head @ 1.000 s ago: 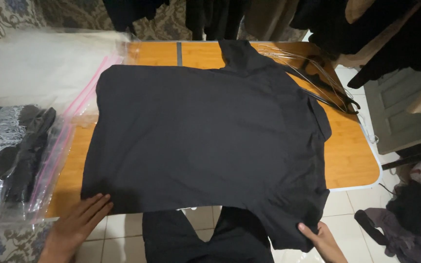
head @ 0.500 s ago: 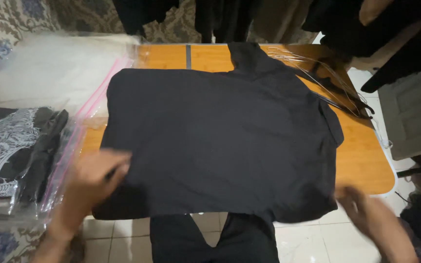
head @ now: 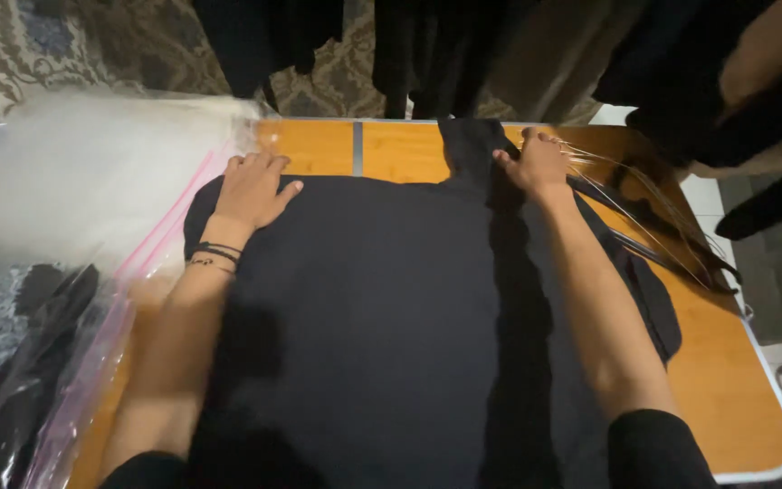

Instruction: The person folds a black long-sleeved shirt on a wooden table. They smooth the fabric, fold the sleeves and sides inward, and then fold the shirt into a compact rectangle. Finally, they place the folded shirt into a clear plastic zip-lock bag and seal it.

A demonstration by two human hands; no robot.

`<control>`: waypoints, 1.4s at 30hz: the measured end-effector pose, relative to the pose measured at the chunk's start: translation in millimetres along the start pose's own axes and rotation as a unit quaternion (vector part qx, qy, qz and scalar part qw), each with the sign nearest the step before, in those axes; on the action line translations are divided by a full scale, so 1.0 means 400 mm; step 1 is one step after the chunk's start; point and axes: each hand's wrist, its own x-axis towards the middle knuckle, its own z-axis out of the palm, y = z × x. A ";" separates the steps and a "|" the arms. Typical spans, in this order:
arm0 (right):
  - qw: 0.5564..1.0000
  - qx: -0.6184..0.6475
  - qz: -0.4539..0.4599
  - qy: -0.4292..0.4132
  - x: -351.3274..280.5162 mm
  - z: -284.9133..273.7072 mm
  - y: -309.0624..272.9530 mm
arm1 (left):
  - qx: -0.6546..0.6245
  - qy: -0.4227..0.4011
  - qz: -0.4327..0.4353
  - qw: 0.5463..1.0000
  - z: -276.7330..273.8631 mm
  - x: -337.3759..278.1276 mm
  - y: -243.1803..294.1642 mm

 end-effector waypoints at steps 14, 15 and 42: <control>0.978 0.108 0.030 0.176 0.039 0.034 0.049 | -0.179 -0.139 -0.022 0.974 -0.059 0.026 -0.069; 0.979 0.106 0.019 0.171 0.046 0.044 0.061 | -0.122 -0.197 -0.056 0.971 -0.086 0.032 -0.051; 0.902 0.212 -0.346 -0.146 -0.631 0.049 -0.802 | -0.234 -0.341 -0.296 0.861 -0.214 0.162 -0.054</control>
